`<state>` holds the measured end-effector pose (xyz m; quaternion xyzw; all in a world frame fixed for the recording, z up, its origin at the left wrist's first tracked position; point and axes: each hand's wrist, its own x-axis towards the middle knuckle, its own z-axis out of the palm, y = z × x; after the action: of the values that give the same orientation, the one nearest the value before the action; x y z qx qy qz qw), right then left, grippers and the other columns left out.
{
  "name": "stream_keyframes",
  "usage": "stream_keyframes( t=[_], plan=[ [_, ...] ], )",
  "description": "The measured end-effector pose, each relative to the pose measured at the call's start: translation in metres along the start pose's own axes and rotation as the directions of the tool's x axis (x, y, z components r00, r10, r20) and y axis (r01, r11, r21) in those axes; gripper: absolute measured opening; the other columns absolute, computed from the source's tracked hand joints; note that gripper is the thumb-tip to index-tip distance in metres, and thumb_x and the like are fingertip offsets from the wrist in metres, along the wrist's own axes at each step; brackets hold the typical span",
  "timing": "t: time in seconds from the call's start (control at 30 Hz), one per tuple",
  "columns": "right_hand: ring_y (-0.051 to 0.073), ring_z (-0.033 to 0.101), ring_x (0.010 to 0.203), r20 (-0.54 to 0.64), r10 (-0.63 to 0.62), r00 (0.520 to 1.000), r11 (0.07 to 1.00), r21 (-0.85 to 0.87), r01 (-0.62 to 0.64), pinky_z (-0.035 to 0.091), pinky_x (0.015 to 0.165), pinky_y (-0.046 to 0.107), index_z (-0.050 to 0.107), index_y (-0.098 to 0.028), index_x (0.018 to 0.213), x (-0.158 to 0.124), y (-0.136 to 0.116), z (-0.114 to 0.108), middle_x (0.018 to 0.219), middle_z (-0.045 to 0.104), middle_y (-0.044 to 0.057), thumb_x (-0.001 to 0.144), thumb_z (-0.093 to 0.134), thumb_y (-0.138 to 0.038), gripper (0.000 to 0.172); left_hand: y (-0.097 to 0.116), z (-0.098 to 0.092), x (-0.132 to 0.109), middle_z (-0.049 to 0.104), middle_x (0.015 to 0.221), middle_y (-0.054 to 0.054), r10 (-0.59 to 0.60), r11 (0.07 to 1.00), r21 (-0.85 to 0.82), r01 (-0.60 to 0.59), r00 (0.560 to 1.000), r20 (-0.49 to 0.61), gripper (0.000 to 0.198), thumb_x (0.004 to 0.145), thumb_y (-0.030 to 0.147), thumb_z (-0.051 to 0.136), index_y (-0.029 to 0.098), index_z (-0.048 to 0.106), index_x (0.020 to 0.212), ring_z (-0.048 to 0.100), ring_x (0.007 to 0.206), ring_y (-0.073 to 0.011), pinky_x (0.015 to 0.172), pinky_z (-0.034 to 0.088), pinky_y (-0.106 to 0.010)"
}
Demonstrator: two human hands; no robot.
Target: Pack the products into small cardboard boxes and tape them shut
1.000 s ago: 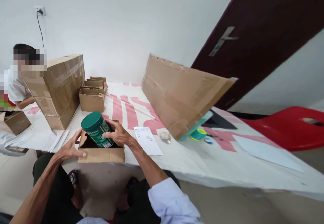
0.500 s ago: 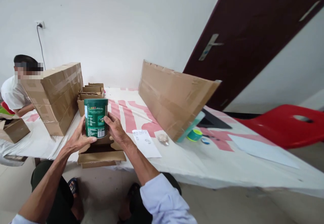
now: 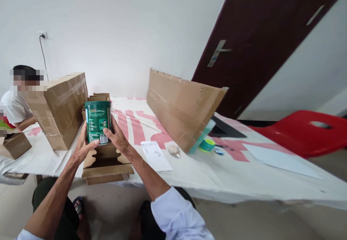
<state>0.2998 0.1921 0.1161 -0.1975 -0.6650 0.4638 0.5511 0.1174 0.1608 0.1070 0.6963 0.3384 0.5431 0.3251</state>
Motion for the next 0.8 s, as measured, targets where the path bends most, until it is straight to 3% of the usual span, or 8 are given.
stream_keyframes(
  t=[0.2,0.33,0.43,0.57,0.8],
  plan=[
    [0.030,0.038,0.162,0.046,-0.033,0.998,0.999,0.017,0.032,0.036,0.133,0.051,0.022,-0.034,0.174,0.000,-0.008,0.011,0.174,0.041,0.005,0.093,0.068,-0.074,0.101,0.015,-0.016,0.015,0.021,0.184,-0.008,0.029,1.000,0.004,-0.029,0.999,-0.017,0.124,0.084,0.074,0.078,0.030,0.006,0.176,0.022,0.168,-0.0414,0.135,0.033,-0.054],
    [0.029,0.033,0.164,0.042,-0.061,0.997,0.998,0.010,0.060,0.031,0.135,0.051,0.025,-0.034,0.174,0.019,0.002,0.007,0.176,0.039,0.004,0.094,0.068,-0.073,0.099,0.016,-0.037,0.039,0.013,0.185,-0.008,0.011,1.000,0.025,-0.014,0.994,0.113,0.123,0.086,0.065,0.081,0.028,0.006,0.177,0.018,0.169,-0.0407,0.137,0.028,-0.053],
    [0.028,0.034,0.164,0.049,-0.015,0.999,0.999,-0.040,0.017,0.031,0.135,0.048,0.030,-0.029,0.172,0.034,0.023,-0.001,0.176,0.038,0.006,0.091,0.068,-0.077,0.101,0.000,-0.049,0.056,0.013,0.185,-0.010,-0.041,0.998,0.056,0.031,0.980,0.194,0.127,0.083,0.062,0.083,0.027,0.005,0.177,0.019,0.169,-0.0408,0.135,0.030,-0.054],
    [0.028,0.045,0.157,0.109,0.063,0.992,0.997,-0.058,-0.057,0.039,0.130,0.046,0.034,-0.024,0.170,0.046,0.054,-0.012,0.172,0.044,0.011,0.087,0.068,-0.082,0.106,-0.036,-0.054,0.068,0.022,0.183,-0.012,-0.139,0.990,0.041,0.133,0.969,0.204,0.131,0.078,0.061,0.085,0.028,0.006,0.177,0.030,0.166,-0.0403,0.132,0.034,-0.055],
    [0.027,0.051,0.150,0.148,0.054,0.988,0.980,-0.199,-0.023,0.035,0.131,0.053,0.048,-0.026,0.162,0.053,0.075,-0.027,0.151,0.066,0.009,0.094,0.067,-0.071,0.084,-0.072,-0.050,0.061,0.039,0.176,-0.013,-0.187,0.976,-0.077,0.204,0.965,0.181,0.120,0.080,0.055,0.085,0.027,0.019,0.176,0.046,0.157,-0.0388,0.128,0.041,-0.050]
  ],
)
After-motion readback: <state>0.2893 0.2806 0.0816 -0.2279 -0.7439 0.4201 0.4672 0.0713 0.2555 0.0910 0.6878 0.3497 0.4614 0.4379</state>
